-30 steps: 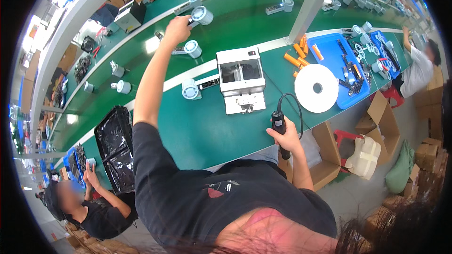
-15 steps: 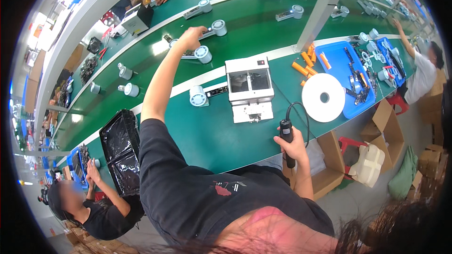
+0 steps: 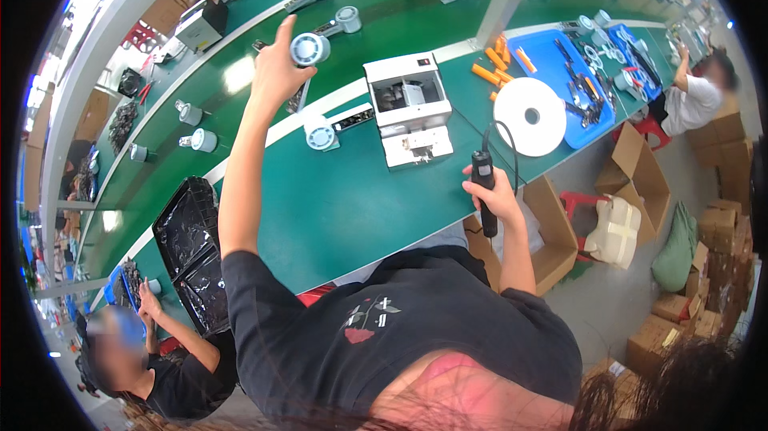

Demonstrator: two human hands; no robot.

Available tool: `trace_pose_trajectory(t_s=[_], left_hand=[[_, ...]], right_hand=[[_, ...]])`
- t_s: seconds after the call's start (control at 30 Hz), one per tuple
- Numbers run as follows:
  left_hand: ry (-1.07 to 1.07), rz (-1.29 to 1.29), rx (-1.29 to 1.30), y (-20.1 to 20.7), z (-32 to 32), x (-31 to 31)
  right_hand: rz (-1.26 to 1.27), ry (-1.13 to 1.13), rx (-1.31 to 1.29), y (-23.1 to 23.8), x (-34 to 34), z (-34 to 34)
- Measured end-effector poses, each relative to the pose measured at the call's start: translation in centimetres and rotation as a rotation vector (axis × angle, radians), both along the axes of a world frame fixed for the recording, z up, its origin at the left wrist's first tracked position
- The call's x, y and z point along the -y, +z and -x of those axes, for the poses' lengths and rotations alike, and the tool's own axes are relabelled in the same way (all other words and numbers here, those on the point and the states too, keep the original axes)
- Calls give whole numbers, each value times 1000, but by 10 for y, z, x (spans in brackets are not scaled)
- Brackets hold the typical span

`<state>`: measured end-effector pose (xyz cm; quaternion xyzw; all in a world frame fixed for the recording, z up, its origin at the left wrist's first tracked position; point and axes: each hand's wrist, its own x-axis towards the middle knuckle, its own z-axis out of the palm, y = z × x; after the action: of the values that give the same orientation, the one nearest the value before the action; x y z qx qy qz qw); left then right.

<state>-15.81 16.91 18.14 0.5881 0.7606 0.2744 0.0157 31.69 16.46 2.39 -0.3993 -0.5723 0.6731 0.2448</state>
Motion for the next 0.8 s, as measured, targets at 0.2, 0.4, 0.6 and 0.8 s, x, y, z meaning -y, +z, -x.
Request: trace_pose_trajectory(t_s=[0.2, 0.4, 0.6, 0.8], left_hand=[[27, -183, 789, -19, -120, 116], [200, -47, 562, -109, -203, 181], [223, -33, 378, -145, -219, 179], [61, 71, 749, -134, -204, 196]], right_hand=[[-10, -44, 8, 6, 0, 1], [-304, -356, -323, 73, 6, 22], [-691, -495, -395, 77, 14, 55], [-812, -526, -378, 69, 27, 68]])
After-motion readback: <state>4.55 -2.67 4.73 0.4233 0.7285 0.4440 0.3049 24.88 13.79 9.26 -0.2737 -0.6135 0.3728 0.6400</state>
